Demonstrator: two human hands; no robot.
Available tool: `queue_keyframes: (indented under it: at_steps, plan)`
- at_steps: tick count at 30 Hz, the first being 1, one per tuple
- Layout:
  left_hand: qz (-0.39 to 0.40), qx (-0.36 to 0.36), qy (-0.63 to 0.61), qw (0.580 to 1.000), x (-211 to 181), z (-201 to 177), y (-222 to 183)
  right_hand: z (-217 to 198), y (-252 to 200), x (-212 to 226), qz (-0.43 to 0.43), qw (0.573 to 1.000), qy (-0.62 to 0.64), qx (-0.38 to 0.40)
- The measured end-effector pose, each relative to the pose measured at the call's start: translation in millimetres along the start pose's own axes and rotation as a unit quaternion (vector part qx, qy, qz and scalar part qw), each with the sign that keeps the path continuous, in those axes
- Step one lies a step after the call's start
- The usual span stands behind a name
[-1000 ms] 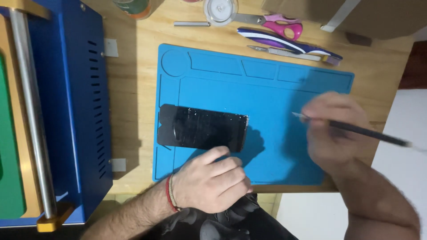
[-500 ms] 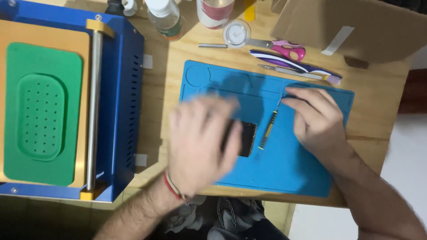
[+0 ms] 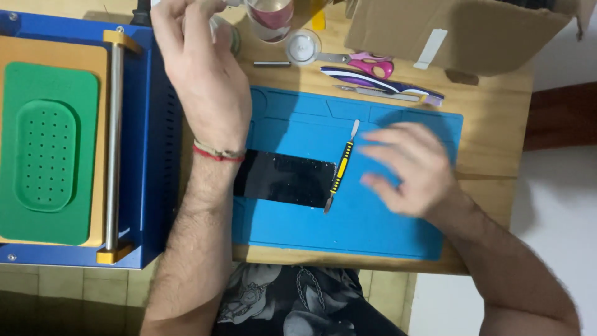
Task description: Cleaning and prying the screen of a mobile phone during a repair process
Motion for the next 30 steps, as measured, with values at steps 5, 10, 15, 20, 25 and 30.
queue_keyframes:
  at_steps: [5, 10, 15, 20, 25, 30]
  plan:
    - [0.060, 0.007, -0.024, 0.998, -79, -41, -14, 24, -3, 2, -0.036, 0.994, 0.029, 0.102]
    - [0.034, 0.250, -0.335, 0.908, -136, -21, -79, 7, -12, -11, 0.097, 0.933, 0.342, 0.053]
    - [0.031, 0.356, -0.498, 0.790, -159, -24, -101, 46, -25, 22, 0.193, 0.711, 0.636, 0.228]
    - [0.066, 0.456, -0.522, 0.718, -158, -8, -132, 68, -37, 64, 0.112, 0.604, 0.713, 0.339]
    - [-0.039, 0.388, -0.591, 0.706, -155, -3, -134, 63, -32, 65, 0.122, 0.575, 0.749, 0.306]
    - [-0.158, 0.183, -0.512, 0.824, -137, -2, -116, 49, -22, 42, 0.130, 0.729, 0.657, 0.141]
Point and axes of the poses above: each hand's wrist, its own y-axis towards the middle knuckle, its own z-axis out of the palm, x = y × z, the point moved 9 cm from there along y, towards the middle knuckle, and after that the axes turned 4 degrees about -y, right-handed, at the moved point
